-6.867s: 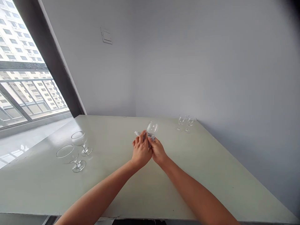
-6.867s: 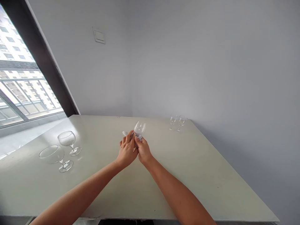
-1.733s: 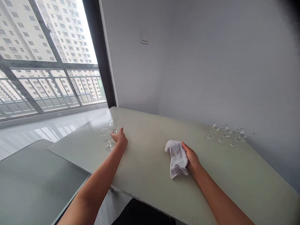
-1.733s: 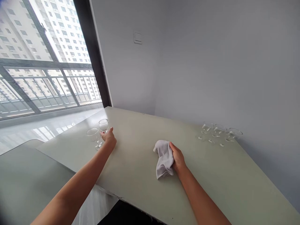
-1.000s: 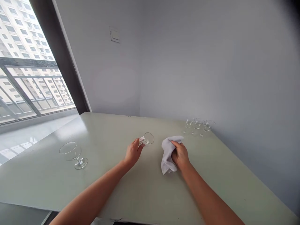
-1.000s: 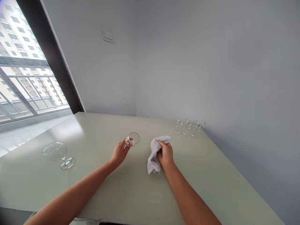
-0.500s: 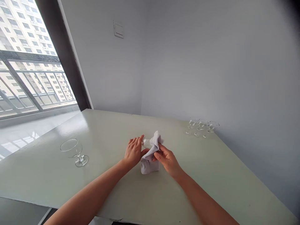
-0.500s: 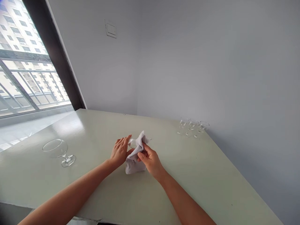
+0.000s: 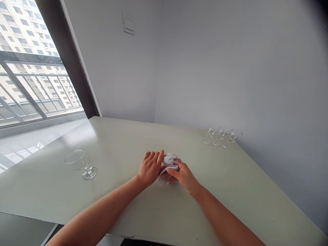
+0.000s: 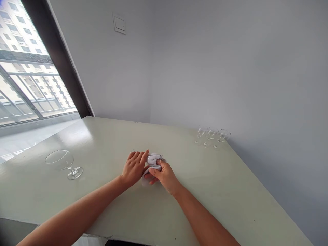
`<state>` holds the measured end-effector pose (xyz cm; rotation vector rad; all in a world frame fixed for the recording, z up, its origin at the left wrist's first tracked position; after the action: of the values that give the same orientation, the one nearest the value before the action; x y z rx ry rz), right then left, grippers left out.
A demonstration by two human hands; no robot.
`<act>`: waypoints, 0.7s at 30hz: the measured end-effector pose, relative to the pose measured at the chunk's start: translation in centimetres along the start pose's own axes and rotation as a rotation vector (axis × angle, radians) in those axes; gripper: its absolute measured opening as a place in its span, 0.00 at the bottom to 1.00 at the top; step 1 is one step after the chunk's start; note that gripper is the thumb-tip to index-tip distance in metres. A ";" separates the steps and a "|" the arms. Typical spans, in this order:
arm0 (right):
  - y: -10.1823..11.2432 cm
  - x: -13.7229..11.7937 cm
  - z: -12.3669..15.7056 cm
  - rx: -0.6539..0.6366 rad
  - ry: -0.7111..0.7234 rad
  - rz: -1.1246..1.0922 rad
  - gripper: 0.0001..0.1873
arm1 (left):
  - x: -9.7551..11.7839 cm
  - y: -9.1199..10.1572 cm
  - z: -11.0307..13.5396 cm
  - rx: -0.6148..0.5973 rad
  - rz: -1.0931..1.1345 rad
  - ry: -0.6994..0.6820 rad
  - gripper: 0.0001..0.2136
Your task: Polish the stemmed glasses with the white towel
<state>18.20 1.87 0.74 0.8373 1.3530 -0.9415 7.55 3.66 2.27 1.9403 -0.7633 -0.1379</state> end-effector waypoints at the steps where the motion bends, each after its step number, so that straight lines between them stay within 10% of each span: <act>1: -0.1 0.0 0.0 -0.018 -0.008 -0.036 0.18 | 0.2 0.2 0.0 0.035 -0.046 -0.014 0.21; 8: -0.2 -0.5 0.2 -0.093 0.014 0.014 0.17 | 1.3 1.7 0.1 0.157 -0.179 -0.197 0.19; 16: 1.4 -0.8 0.4 -0.202 -0.031 0.191 0.11 | 0.5 1.4 -0.8 -0.335 0.035 -0.143 0.22; 21: 3.5 0.2 -1.2 -0.071 -0.005 -0.173 0.13 | 2.3 4.0 -2.0 -0.124 -0.235 -0.254 0.13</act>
<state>20.92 4.42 0.30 0.6720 1.4629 -1.0219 8.40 2.77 7.13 1.9095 -0.6706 -0.5706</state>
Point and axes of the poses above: each hand's wrist, its own z-axis away from the middle knuckle, its own y-axis out of the back of the hand, x = y × z, the point moved 7 cm from there along -z, towards the middle knuckle, and after that the axes turned 7 degrees about z, right-handed, at the moved point
